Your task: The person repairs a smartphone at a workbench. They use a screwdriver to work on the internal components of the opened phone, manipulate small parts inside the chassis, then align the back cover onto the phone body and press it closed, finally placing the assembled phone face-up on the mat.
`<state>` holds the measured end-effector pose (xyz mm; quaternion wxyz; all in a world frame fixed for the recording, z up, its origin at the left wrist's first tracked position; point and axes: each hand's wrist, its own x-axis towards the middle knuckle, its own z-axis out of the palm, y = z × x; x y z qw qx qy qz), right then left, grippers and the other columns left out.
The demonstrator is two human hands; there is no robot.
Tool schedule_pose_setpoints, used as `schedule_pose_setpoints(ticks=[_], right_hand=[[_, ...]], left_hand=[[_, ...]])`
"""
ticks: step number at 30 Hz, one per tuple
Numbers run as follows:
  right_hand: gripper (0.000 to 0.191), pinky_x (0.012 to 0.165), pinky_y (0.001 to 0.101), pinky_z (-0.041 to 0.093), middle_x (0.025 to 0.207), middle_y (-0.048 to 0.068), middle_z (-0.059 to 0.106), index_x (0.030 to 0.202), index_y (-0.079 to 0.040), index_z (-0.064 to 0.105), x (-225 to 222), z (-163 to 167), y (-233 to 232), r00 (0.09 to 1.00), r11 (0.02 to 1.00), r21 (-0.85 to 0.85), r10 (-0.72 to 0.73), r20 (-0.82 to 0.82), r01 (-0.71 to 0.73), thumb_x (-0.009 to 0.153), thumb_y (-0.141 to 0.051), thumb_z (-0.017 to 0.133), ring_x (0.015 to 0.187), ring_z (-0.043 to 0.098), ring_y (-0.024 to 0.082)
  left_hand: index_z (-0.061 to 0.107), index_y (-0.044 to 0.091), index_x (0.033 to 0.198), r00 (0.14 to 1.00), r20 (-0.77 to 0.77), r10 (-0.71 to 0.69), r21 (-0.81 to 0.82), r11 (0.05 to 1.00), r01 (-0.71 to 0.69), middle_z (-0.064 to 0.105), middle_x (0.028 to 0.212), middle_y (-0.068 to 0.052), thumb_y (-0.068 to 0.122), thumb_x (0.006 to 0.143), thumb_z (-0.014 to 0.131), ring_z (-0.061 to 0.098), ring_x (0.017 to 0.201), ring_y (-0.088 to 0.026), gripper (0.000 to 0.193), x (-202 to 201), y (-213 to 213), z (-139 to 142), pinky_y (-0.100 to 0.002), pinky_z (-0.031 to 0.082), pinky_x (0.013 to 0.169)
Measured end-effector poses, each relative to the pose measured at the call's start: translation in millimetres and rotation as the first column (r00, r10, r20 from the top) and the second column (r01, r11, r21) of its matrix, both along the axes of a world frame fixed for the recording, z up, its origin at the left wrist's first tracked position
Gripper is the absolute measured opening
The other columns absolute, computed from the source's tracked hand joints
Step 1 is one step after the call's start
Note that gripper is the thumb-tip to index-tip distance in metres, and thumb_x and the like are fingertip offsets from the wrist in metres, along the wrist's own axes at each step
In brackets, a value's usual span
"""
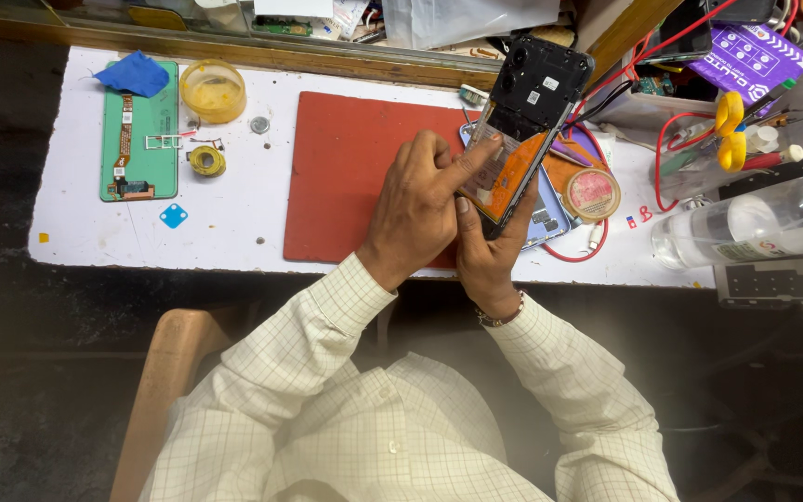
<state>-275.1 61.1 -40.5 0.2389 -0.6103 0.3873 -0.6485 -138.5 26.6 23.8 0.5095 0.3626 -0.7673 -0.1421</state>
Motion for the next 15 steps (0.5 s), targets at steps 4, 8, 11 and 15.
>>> schedule_pose_setpoints(ticks=[4, 8, 11, 15], right_hand=[[0.077, 0.123, 0.0435, 0.048, 0.163, 0.018, 0.04, 0.167, -0.012, 0.011, 0.6, -3.8, -0.6, 0.991, 0.996, -0.005, 0.088, 0.099, -0.088, 0.108, 0.012, 0.055, 0.146, 0.051, 0.029], [0.076, 0.117, 0.0436, 0.051, 0.16, 0.022, 0.046, 0.168, -0.017, 0.009, -1.1, -4.4, 1.1, 0.97, 0.983, 0.0, 0.179, 0.165, -0.181, 0.111, 0.012, 0.05, 0.14, 0.055, 0.031], [0.075, 0.114, 0.0445, 0.054, 0.155, 0.025, 0.047, 0.168, -0.02, 0.01, -1.6, -2.4, 0.3, 0.971, 0.983, -0.01, 0.184, 0.152, -0.185, 0.112, 0.012, 0.047, 0.139, 0.057, 0.034], [0.077, 0.111, 0.0441, 0.055, 0.154, 0.026, 0.046, 0.169, -0.022, 0.01, -1.7, -3.7, -0.4, 0.958, 0.976, -0.015, 0.215, 0.191, -0.216, 0.112, 0.013, 0.047, 0.141, 0.056, 0.036]], left_hand=[[0.06, 0.021, 0.146, 1.0, 0.011, -0.01, 0.006, 1.0, 0.01, 0.045, 0.096, -0.008, 0.0, 0.098, 0.057, 0.049, 0.091, -0.025, 0.053, 2.7, 11.6, -2.3, -0.039, 0.046, 0.083], [0.06, 0.02, 0.146, 1.0, 0.0, -0.02, 0.037, 0.999, 0.02, 0.045, 0.095, -0.008, -0.001, 0.098, 0.057, 0.048, 0.089, -0.025, 0.052, 4.9, 31.4, -7.4, -0.04, 0.046, 0.083], [0.06, 0.02, 0.146, 0.999, -0.018, -0.034, 0.06, 0.998, 0.035, 0.046, 0.096, -0.008, -0.002, 0.098, 0.056, 0.049, 0.09, -0.025, 0.053, 4.5, 41.6, -10.5, -0.039, 0.047, 0.082], [0.061, 0.019, 0.145, 0.999, -0.027, -0.035, 0.083, 0.996, 0.037, 0.048, 0.096, -0.008, -0.003, 0.098, 0.057, 0.05, 0.089, -0.025, 0.052, 1.6, 47.3, -11.5, -0.038, 0.048, 0.08]])
